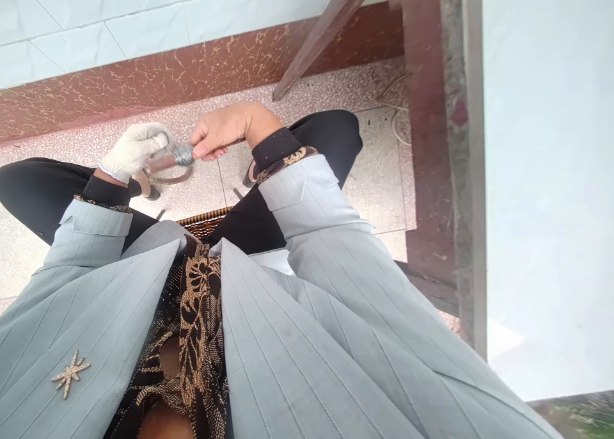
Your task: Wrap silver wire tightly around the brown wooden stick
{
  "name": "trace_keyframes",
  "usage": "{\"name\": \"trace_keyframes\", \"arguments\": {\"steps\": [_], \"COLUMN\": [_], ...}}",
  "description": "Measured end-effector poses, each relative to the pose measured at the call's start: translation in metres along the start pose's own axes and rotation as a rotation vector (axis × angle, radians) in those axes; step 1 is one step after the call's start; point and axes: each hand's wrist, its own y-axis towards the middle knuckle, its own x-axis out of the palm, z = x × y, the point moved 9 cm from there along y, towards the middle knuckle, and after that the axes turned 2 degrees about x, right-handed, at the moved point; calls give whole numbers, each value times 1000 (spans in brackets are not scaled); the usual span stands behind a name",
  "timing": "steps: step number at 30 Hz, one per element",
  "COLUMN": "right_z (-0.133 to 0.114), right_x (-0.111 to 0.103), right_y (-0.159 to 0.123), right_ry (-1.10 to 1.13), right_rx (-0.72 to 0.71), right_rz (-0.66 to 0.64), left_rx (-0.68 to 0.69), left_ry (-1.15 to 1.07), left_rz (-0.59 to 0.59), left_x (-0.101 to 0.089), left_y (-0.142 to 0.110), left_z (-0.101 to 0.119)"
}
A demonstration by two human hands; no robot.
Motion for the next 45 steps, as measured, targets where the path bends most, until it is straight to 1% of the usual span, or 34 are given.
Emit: {"name": "trace_keyframes", "arguments": {"steps": [1,3,4,5,6,7,8,10,12,13,14,16,18,20,21,23,25,26,27,28,29,31,32,33,34,36,38,39,40,42,43,45], "right_z": [-10,-20,-19,-16,-11,-7,-1,11,21,24,26,27,29,32,34,37,35,31,24,15,4,-10,-10,-6,0,12,21,23,24,24,25,29], "right_x": [-10,-40,-54,-63,-69,-73,-75,-77,-78,-77,-77,-73,-68,-59,-52,-33,-9,0,4,2,-7,-35,-48,-56,-60,-63,-63,-63,-63,-61,-59,-50], "right_y": [-3,-14,-19,-23,-23,-21,-18,-14,-14,-15,-15,-12,-7,-2,1,6,6,4,3,3,2,-6,-10,-11,-9,-5,-4,-5,-5,-3,-1,6], "right_ry": [103,330,440,535,608,660,692,688,565,431,264,-60,-255,-305,-319,-307,-234,-185,-127,-48,49,292,410,500,563,611,528,427,278,-43,-163,-322], "right_rx": [-141,-396,-479,-527,-544,-529,-483,-334,-135,-19,92,265,358,396,411,415,373,327,250,136,-3,-284,-366,-388,-364,-233,-60,29,118,259,305,373], "right_rz": [91,344,462,545,597,629,656,745,837,862,862,798,702,585,502,291,71,-7,-38,-4,85,345,456,541,598,690,764,786,786,731,686,550], "left_rx": [-18,-57,-73,-81,-78,-70,-61,-49,-53,-57,-60,-58,-45,-29,-20,-2,13,19,19,14,8,-11,-20,-25,-24,-18,-11,-8,-4,0,-4,-24], "left_ry": [-21,-51,-59,-61,-58,-52,-44,-32,-26,-17,-4,25,45,85,115,167,174,153,116,69,16,-62,-78,-76,-58,4,69,94,112,135,145,159], "left_rz": [27,43,19,-22,-59,-89,-120,-167,-202,-211,-210,-197,-184,-164,-149,-114,-93,-81,-63,-37,-8,27,27,9,-11,-48,-71,-78,-83,-106,-124,-155], "left_x": [-3,-4,0,5,10,15,21,30,37,38,38,35,31,25,22,14,9,7,4,2,0,-1,1,4,8,16,21,22,24,27,29,32], "left_y": [0,0,0,0,0,0,-1,-1,-2,-2,-2,-2,-2,-2,-1,0,0,0,1,1,1,1,1,1,1,2,3,4,4,3,3,1], "left_z": [-2,-5,-7,-7,-6,-6,-4,-2,-2,-2,-2,-2,-1,0,1,4,5,5,4,2,-1,-6,-7,-8,-7,-4,-2,-2,-2,-4,-5,-9]}}
